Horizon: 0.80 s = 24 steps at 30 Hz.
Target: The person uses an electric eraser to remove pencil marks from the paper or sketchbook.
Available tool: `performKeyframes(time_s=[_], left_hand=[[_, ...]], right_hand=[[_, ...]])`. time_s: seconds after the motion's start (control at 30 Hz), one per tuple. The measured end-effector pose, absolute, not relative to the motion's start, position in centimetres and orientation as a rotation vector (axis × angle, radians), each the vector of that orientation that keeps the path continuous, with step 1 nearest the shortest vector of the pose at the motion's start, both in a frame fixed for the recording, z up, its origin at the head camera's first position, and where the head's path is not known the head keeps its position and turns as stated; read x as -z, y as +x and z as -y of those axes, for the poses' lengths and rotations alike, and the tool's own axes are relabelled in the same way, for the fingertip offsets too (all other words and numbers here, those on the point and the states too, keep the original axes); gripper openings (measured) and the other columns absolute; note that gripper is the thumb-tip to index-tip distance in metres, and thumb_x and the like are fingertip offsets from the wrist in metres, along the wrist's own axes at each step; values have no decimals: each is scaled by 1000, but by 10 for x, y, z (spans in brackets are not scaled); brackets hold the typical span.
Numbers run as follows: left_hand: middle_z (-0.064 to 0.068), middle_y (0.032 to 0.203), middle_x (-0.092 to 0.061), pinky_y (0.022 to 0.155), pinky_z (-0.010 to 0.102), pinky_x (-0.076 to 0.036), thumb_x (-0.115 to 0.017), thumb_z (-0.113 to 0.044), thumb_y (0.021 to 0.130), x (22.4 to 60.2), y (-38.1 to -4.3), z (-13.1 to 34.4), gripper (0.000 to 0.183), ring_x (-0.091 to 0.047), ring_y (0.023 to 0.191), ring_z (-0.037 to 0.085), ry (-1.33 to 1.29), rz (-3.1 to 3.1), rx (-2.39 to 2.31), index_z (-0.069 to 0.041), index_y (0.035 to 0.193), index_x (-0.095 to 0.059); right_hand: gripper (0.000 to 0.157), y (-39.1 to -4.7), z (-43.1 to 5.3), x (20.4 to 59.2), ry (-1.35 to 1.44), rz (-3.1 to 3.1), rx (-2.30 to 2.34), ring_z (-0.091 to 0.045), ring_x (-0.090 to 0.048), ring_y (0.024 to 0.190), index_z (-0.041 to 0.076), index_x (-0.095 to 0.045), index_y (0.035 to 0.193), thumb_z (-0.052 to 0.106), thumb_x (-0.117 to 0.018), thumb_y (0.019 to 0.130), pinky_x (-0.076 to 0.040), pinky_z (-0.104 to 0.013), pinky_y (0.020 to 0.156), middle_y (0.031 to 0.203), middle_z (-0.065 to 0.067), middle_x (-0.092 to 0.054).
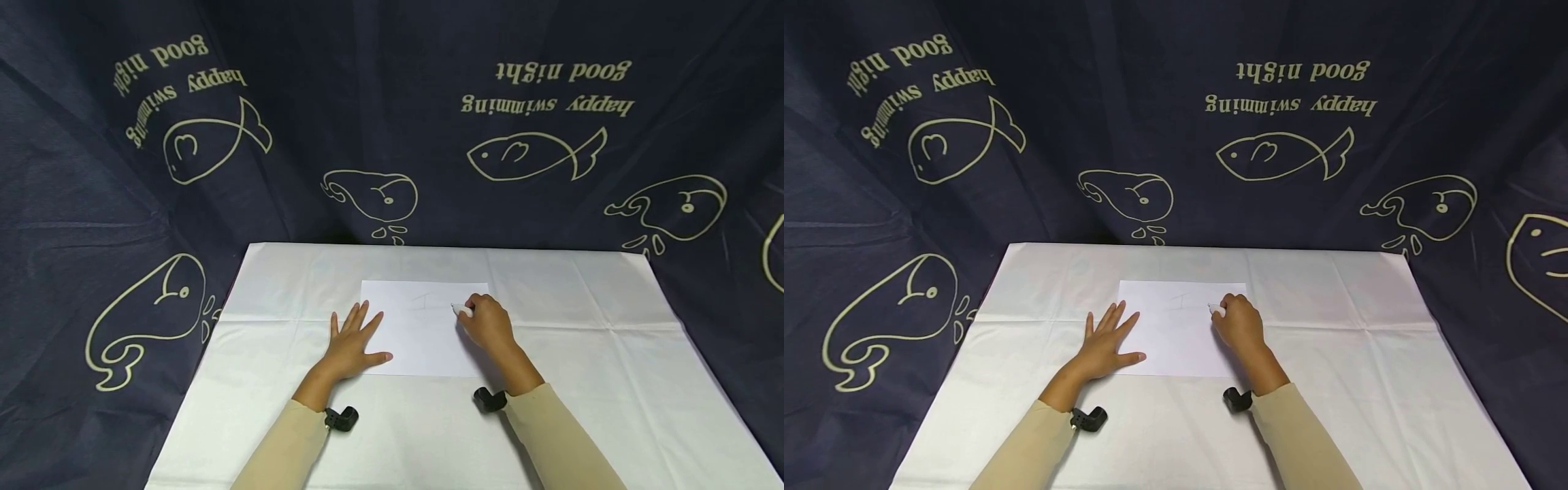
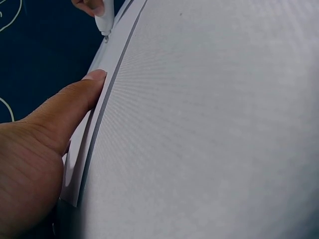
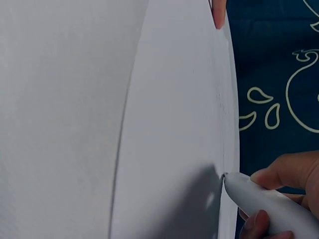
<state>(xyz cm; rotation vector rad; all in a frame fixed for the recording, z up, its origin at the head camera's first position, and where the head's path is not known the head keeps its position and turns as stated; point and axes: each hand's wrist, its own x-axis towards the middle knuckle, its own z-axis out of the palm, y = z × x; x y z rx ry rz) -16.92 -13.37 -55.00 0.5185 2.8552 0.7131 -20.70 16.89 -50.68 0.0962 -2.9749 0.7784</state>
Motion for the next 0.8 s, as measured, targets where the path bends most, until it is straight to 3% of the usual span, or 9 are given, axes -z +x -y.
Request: performKeyframes(time_s=[0.8], left_hand=[[14,172,-7,119,71,11,-69,-61,88,551,-170,133,91,-1,160,35,527,-2859,-717,-20,160,-31]], right_hand=[[18,-207,-164,508,147,2990,-783,-29,-63,75,-1,-68,95,16,-67,89,-52,-47,70,90,-18,-66]])
